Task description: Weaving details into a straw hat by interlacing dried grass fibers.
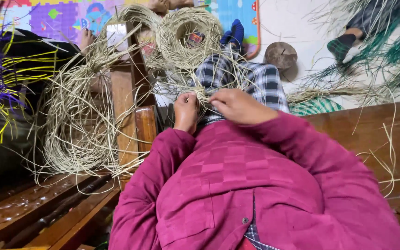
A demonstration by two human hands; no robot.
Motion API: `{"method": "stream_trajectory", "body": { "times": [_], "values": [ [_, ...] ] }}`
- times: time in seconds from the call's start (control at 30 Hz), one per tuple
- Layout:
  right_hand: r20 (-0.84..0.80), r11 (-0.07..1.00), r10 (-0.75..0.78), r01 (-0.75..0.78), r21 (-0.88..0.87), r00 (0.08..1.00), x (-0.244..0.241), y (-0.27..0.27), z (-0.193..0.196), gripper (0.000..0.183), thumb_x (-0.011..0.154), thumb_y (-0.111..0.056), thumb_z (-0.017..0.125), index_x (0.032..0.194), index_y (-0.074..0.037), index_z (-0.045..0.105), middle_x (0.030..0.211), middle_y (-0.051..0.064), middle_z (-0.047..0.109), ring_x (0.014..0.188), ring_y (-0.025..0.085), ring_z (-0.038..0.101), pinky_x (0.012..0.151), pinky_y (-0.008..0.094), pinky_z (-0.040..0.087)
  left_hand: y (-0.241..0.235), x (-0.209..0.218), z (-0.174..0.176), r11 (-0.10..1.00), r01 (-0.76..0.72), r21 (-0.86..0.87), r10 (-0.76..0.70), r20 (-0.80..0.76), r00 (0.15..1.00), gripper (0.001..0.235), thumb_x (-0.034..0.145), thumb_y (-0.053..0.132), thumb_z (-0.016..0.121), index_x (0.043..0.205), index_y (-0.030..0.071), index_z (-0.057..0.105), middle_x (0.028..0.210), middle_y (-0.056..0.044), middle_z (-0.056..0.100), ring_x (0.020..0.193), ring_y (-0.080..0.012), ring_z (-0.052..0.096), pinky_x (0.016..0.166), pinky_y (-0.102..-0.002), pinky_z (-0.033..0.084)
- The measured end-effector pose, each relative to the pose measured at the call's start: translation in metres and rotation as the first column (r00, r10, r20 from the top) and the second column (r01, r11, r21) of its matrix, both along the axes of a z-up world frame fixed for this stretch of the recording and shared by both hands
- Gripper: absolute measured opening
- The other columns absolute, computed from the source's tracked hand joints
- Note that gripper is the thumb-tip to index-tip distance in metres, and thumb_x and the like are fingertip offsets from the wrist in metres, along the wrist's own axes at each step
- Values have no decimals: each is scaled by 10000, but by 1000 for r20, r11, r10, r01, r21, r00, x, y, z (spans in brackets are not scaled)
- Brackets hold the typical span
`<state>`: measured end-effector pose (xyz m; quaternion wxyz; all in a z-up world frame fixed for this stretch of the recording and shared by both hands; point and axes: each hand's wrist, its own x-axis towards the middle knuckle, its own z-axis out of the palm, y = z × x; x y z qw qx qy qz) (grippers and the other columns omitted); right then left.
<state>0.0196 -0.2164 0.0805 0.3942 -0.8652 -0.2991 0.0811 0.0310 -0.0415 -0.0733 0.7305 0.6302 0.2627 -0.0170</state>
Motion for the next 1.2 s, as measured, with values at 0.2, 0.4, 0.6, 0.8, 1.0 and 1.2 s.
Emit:
{"method": "stream_trajectory", "body": {
  "times": [0.2, 0.4, 0.6, 0.8, 1.0, 1.2],
  "values": [
    [-276, 947, -236, 157, -281, 932, 19, 28, -71, 302, 992, -341, 537, 1027, -146, 765, 944, 100, 762, 998, 324, 712, 863, 463, 550, 11, 11, -24, 997, 36, 63, -38, 34, 999, 218, 937, 226, 674, 977, 18, 727, 710, -83, 650, 616, -132, 543, 522, -303, 479],
    [-374, 919, -395, 359, -165, 839, 33, 31, -137, 204, 850, -313, 698, 935, -154, 794, 858, 83, 761, 901, 269, 726, 787, 394, 561, 8, 3, -5, 999, 38, 33, -39, 45, 998, 178, 954, 200, 656, 963, 32, 715, 673, -27, 591, 568, -93, 523, 493, -238, 443],
    [-366, 915, -403, 382, -133, 839, 36, 28, -161, 169, 810, -321, 727, 859, -165, 769, 785, 65, 735, 831, 213, 711, 743, 368, 550, 8, 2, -8, 998, 23, 64, -26, 50, 998, 184, 972, 205, 632, 957, 41, 712, 678, -12, 572, 569, -95, 499, 497, -263, 436],
    [-300, 903, -414, 348, -251, 859, 12, -16, -117, 187, 807, -289, 712, 851, -113, 757, 837, 169, 740, 906, 361, 708, 785, 478, 535, 10, 0, 11, 994, -104, -13, 104, 10, 995, 171, 966, 210, 621, 958, 53, 687, 711, -9, 573, 617, -109, 505, 559, -273, 436],
    [-180, 701, -647, 484, -525, 741, -32, -130, -87, 255, 881, -255, 638, 919, -30, 753, 902, 260, 727, 982, 461, 674, 818, 554, 509, 20, 12, 7, 975, -218, -50, 219, 3, 976, 145, 957, 218, 639, 923, 85, 683, 698, 6, 579, 606, -100, 500, 563, -271, 433],
    [-61, 397, -865, 605, -691, 498, -118, -295, -202, 273, 848, -354, 672, 913, -106, 766, 949, 205, 741, 1015, 426, 690, 835, 531, 549, 10, 10, 0, 982, -187, -18, 187, 40, 981, 180, 958, 222, 632, 923, 55, 690, 696, -4, 557, 635, -104, 473, 594, -294, 429]
  ]
}}
